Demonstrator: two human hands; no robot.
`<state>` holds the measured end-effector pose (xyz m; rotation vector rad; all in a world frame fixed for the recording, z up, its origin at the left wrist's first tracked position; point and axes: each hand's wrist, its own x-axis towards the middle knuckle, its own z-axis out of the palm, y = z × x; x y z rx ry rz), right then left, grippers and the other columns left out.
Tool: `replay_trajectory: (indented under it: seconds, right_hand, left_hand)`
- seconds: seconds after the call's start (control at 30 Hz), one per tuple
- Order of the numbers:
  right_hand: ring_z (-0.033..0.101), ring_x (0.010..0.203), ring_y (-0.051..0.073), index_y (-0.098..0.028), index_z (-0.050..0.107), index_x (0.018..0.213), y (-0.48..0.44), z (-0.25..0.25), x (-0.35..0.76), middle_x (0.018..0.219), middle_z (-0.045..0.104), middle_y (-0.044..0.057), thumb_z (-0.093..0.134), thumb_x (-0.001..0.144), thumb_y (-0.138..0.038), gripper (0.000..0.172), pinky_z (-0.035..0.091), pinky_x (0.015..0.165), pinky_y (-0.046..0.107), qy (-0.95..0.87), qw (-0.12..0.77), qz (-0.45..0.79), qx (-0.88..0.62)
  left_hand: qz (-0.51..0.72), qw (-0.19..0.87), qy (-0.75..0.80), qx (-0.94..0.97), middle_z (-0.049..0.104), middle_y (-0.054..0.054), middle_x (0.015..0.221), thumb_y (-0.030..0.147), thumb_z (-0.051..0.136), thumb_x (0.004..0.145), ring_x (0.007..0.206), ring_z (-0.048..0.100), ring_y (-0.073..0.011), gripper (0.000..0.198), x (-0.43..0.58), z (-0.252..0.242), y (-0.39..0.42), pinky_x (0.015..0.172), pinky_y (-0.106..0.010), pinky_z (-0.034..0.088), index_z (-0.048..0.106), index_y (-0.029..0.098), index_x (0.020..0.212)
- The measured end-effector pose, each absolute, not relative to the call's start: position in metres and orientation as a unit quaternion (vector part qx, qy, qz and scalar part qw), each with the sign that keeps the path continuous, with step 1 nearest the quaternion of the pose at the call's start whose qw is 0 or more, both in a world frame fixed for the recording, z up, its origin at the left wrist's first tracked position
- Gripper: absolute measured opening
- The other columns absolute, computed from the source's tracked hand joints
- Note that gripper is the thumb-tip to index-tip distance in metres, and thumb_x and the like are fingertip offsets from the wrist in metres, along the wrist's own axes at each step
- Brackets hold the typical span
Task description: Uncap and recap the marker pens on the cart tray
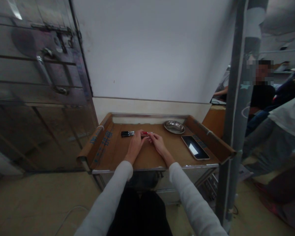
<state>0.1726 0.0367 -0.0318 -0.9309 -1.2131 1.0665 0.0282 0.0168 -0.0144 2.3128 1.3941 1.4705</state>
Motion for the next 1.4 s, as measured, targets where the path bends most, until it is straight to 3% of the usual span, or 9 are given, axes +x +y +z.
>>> replay_trajectory:
  seconds: [0.13,0.37,0.6,0.83,1.0,1.17,1.27,1.4]
  right_hand:
    - [0.057,0.066,0.01,-0.017,0.07,0.08,0.035,-0.032,0.173,0.091,0.068,0.005,0.071,0.064,-0.04,0.028,0.048,0.066,0.026,-0.401,0.663,0.51,-0.373]
    - [0.061,0.071,0.012,-0.016,0.071,0.081,0.029,-0.027,0.172,0.092,0.07,0.006,0.072,0.064,-0.034,0.024,0.051,0.072,0.027,-0.401,0.634,0.571,-0.334]
    - [0.062,0.09,0.015,-0.017,0.071,0.076,0.029,-0.026,0.174,0.095,0.07,0.004,0.07,0.066,-0.027,0.013,0.051,0.084,0.028,-0.359,0.658,0.57,-0.337]
    - [0.064,0.091,0.017,-0.015,0.072,0.079,0.027,-0.026,0.175,0.096,0.07,0.007,0.079,0.056,-0.026,0.027,0.048,0.093,0.033,-0.39,0.64,0.578,-0.322]
    - [0.065,0.083,0.018,-0.016,0.072,0.08,0.031,-0.032,0.176,0.089,0.072,0.006,0.078,0.052,-0.029,0.032,0.048,0.09,0.036,-0.414,0.665,0.504,-0.364]
    - [0.063,0.078,0.02,-0.015,0.07,0.08,0.031,-0.037,0.193,0.084,0.072,0.008,0.068,0.062,-0.035,0.027,0.048,0.083,0.038,-0.433,0.681,0.293,-0.512]
    - [0.063,0.08,0.02,-0.015,0.069,0.083,0.024,-0.033,0.198,0.087,0.071,0.009,0.06,0.071,-0.034,0.025,0.048,0.081,0.036,-0.485,0.649,0.2,-0.552]
    - [0.063,0.081,0.019,-0.017,0.068,0.082,0.019,-0.028,0.193,0.084,0.071,0.006,0.057,0.076,-0.029,0.017,0.047,0.08,0.033,-0.601,0.571,0.162,-0.535]
  left_hand:
    - [0.507,0.047,0.473,0.719,0.061,-0.011,0.11,0.022,0.046,0.089,0.1,0.061,-0.0177,0.03,0.024,-0.016,0.021,0.089,-0.035,0.049,0.047,0.016,0.119]
    - [0.443,0.062,0.418,0.791,0.06,-0.008,0.118,0.021,0.043,0.091,0.112,0.056,-0.016,0.033,0.029,-0.013,0.015,0.098,-0.032,0.045,0.049,0.02,0.123]
    - [0.512,0.065,0.442,0.734,0.063,-0.007,0.107,0.021,0.049,0.088,0.101,0.059,-0.0152,0.019,0.023,-0.009,0.015,0.09,-0.03,0.047,0.053,0.018,0.106]
    - [0.553,0.102,0.462,0.686,0.063,-0.006,0.104,0.024,0.048,0.089,0.098,0.06,-0.0157,0.015,0.021,-0.008,0.014,0.087,-0.031,0.047,0.054,0.018,0.101]
    - [0.55,0.109,0.458,0.69,0.064,-0.006,0.101,0.024,0.049,0.089,0.096,0.06,-0.0158,0.012,0.018,-0.004,0.013,0.088,-0.032,0.046,0.055,0.018,0.098]
    - [0.446,0.134,0.458,0.757,0.064,-0.004,0.094,0.018,0.052,0.086,0.092,0.06,-0.016,0.006,0.022,-0.007,0.016,0.086,-0.032,0.047,0.057,0.018,0.088]
    - [0.362,0.138,0.435,0.813,0.064,-0.003,0.094,0.013,0.055,0.083,0.091,0.06,-0.0155,0.008,0.027,-0.01,0.017,0.084,-0.031,0.047,0.057,0.018,0.089]
    - [0.318,0.037,0.475,0.82,0.061,-0.006,0.099,0.014,0.056,0.082,0.098,0.056,-0.0184,0.01,0.03,-0.011,0.021,0.089,-0.034,0.045,0.057,0.017,0.091]
